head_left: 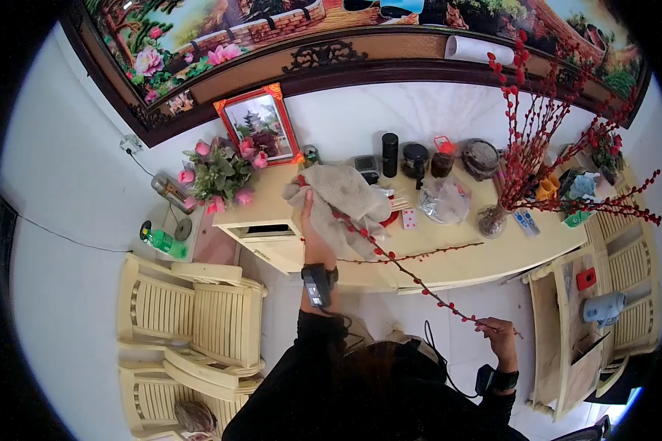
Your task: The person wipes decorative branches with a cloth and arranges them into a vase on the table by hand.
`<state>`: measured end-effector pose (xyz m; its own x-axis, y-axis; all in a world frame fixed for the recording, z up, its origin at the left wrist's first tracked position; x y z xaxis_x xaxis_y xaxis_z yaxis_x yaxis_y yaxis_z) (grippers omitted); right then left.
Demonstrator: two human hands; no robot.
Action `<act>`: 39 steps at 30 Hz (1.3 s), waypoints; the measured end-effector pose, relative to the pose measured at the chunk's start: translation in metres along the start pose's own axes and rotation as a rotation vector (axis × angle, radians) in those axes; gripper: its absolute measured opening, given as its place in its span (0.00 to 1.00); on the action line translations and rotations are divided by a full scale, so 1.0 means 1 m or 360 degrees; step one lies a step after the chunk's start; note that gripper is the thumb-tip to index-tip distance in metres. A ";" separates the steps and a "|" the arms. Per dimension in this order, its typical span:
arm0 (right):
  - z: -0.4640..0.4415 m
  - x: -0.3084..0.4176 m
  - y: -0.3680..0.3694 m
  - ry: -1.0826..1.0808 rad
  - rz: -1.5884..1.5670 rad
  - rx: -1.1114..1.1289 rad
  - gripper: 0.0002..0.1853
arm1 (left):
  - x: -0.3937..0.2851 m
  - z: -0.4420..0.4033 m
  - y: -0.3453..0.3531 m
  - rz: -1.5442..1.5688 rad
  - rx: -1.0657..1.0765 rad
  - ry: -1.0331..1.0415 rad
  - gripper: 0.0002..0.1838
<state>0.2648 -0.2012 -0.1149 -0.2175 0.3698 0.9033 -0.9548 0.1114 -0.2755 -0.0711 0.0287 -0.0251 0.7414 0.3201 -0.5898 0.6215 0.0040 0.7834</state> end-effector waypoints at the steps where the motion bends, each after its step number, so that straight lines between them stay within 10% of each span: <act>1: 0.000 0.000 0.000 0.0018 -0.0010 0.0006 0.05 | 0.003 -0.002 -0.007 -0.0017 -0.0003 0.0014 0.26; 5: 0.001 -0.003 0.000 0.0024 -0.0044 0.0048 0.04 | 0.014 -0.024 -0.050 -0.0090 0.0028 0.0272 0.28; 10: 0.001 -0.014 -0.005 0.0010 -0.0077 0.0089 0.05 | -0.004 -0.035 -0.055 0.0976 0.0875 0.0231 0.29; 16: 0.001 -0.005 -0.006 -0.0049 0.0102 0.0099 0.04 | -0.026 -0.005 -0.035 0.0078 -0.0008 0.0158 0.26; 39: -0.007 -0.011 0.002 -0.0014 -0.0042 0.0138 0.06 | -0.028 -0.003 -0.047 0.0130 -0.0164 0.0150 0.26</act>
<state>0.2666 -0.1986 -0.1282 -0.1932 0.3595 0.9129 -0.9741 0.0407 -0.2222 -0.1218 0.0223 -0.0450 0.7584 0.4105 -0.5063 0.5273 0.0703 0.8468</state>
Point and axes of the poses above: each hand's wrist, its own z-axis away from the middle knuckle, its own y-axis out of the palm, x = y × z, the point moved 3 cm from there along -z, towards the middle knuckle, and after that the axes turned 13 degrees about y, right-handed, at the moved point
